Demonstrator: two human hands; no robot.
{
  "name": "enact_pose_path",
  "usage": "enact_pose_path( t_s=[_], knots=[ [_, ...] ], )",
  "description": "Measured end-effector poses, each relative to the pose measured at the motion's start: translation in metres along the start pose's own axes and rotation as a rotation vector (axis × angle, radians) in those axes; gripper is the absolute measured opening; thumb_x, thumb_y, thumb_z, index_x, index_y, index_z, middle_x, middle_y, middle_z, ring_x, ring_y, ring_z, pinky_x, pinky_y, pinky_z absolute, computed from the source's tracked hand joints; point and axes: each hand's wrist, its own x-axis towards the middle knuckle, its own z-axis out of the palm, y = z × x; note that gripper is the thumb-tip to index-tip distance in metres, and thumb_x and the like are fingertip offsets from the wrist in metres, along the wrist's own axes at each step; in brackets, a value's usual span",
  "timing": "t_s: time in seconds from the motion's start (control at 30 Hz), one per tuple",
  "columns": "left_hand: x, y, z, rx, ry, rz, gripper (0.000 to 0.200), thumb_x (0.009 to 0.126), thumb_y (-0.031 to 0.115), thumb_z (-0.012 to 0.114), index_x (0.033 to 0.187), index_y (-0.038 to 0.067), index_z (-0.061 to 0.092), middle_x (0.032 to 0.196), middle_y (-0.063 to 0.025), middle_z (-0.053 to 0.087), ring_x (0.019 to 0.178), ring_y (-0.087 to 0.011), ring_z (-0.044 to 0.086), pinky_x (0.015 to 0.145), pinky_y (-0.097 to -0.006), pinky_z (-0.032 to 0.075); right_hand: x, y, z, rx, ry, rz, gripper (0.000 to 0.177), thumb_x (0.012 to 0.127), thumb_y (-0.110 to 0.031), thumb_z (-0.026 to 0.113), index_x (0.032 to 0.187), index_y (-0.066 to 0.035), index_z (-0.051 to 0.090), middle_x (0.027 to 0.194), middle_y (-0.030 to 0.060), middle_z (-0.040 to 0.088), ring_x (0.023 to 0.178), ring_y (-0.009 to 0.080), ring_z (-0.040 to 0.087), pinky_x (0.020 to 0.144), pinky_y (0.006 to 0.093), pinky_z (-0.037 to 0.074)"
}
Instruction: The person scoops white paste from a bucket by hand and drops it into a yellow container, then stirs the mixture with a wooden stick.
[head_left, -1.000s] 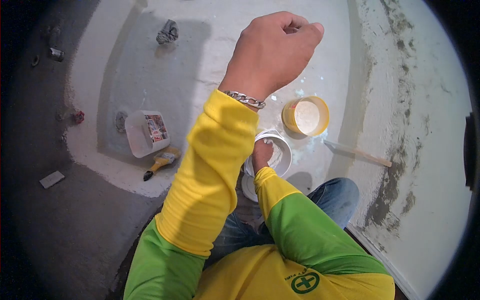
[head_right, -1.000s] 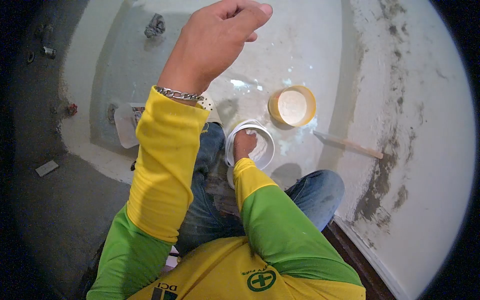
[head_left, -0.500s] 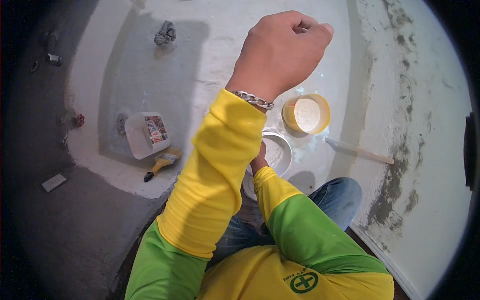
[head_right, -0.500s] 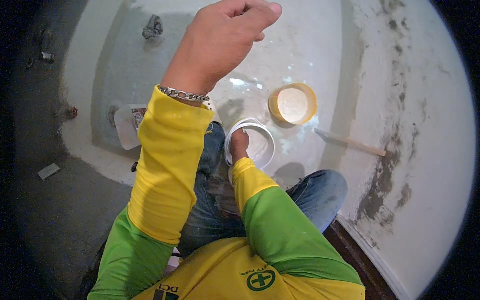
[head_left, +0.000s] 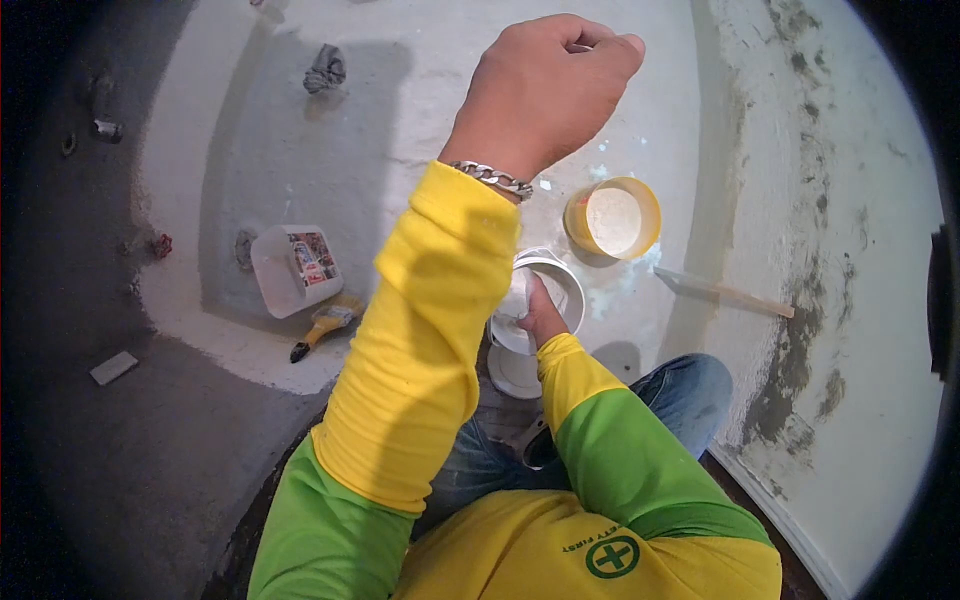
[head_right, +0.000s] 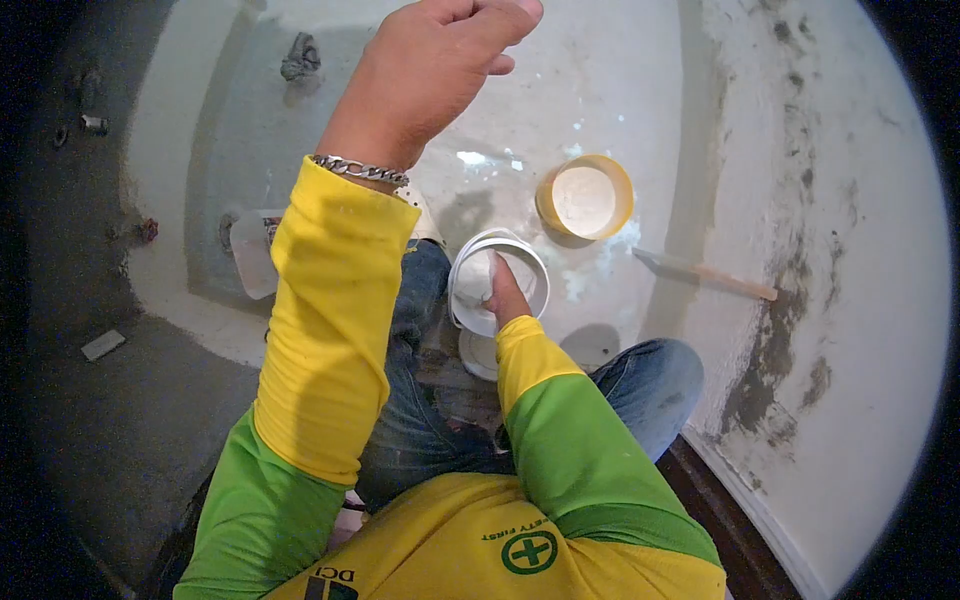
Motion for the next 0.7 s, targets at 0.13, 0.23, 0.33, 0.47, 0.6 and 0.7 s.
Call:
enact_pose_path(
  t_s=[0.13, 0.23, 0.33, 0.47, 0.6, 0.7],
  knots=[
    [0.001, 0.005, 0.004, 0.016, -0.027, 0.000, 0.038, 0.082, 0.038, 0.063, 0.092, 0.003, 0.072, 0.086, -0.0124, 0.071, 0.082, -0.0277, 0.065, 0.079, -0.0341, 0.051, -0.025, -0.005, 0.012, 0.067, -0.113, 0.006, 0.043, 0.094, -0.039, 0.044, 0.117, -0.010, 0.063, 0.111, 0.0109, 0.069, 0.097, 0.0285, 0.069, 0.089, 0.0468, 0.054],
    [0.003, 0.005, 0.005, -0.002, -0.046, 0.019, 0.038, 0.082, 0.039, 0.064, 0.092, 0.003, 0.072, 0.085, -0.0110, 0.071, 0.080, -0.0260, 0.064, 0.079, -0.0334, 0.050, -0.043, -0.007, 0.017, 0.043, -0.140, -0.048, 0.035, 0.093, -0.039, 0.046, 0.103, -0.012, 0.067, 0.096, 0.0081, 0.071, 0.085, 0.0268, 0.070, 0.079, 0.0454, 0.057],
    [0.002, 0.007, 0.004, -0.032, -0.043, -0.015, 0.038, 0.083, 0.039, 0.064, 0.092, 0.003, 0.072, 0.084, -0.0098, 0.070, 0.080, -0.0242, 0.064, 0.078, -0.0327, 0.050, -0.055, -0.012, 0.012, 0.156, -0.217, -0.022, 0.039, 0.094, -0.036, 0.044, 0.110, -0.007, 0.064, 0.101, 0.0120, 0.069, 0.088, 0.0290, 0.068, 0.082, 0.0472, 0.055],
    [0.003, 0.005, 0.001, -0.044, -0.019, -0.002, 0.039, 0.083, 0.039, 0.065, 0.093, 0.003, 0.072, 0.087, -0.0088, 0.070, 0.082, -0.0229, 0.064, 0.079, -0.0322, 0.050, -0.071, -0.014, 0.008, 0.249, -0.200, -0.082, 0.040, 0.094, -0.037, 0.043, 0.106, -0.004, 0.063, 0.099, 0.0152, 0.068, 0.087, 0.0332, 0.066, 0.079, 0.0491, 0.055],
    [0.004, 0.004, 0.003, -0.047, -0.012, -0.005, 0.039, 0.084, 0.040, 0.065, 0.094, 0.003, 0.072, 0.089, -0.0093, 0.071, 0.084, -0.0231, 0.064, 0.080, -0.0323, 0.050, -0.081, -0.017, 0.006, 0.276, -0.270, -0.081, 0.042, 0.094, -0.038, 0.041, 0.103, -0.003, 0.062, 0.096, 0.0180, 0.067, 0.086, 0.0364, 0.065, 0.078, 0.0497, 0.055],
    [0.005, 0.004, 0.005, -0.037, -0.019, 0.005, 0.040, 0.084, 0.040, 0.065, 0.094, 0.002, 0.072, 0.090, -0.0099, 0.071, 0.085, -0.0237, 0.064, 0.081, -0.0325, 0.050, -0.092, -0.018, 0.014, 0.238, -0.338, -0.114, 0.031, 0.095, -0.033, 0.043, 0.094, -0.010, 0.063, 0.087, 0.0102, 0.067, 0.079, 0.0297, 0.066, 0.074, 0.0457, 0.056]
  ],
)
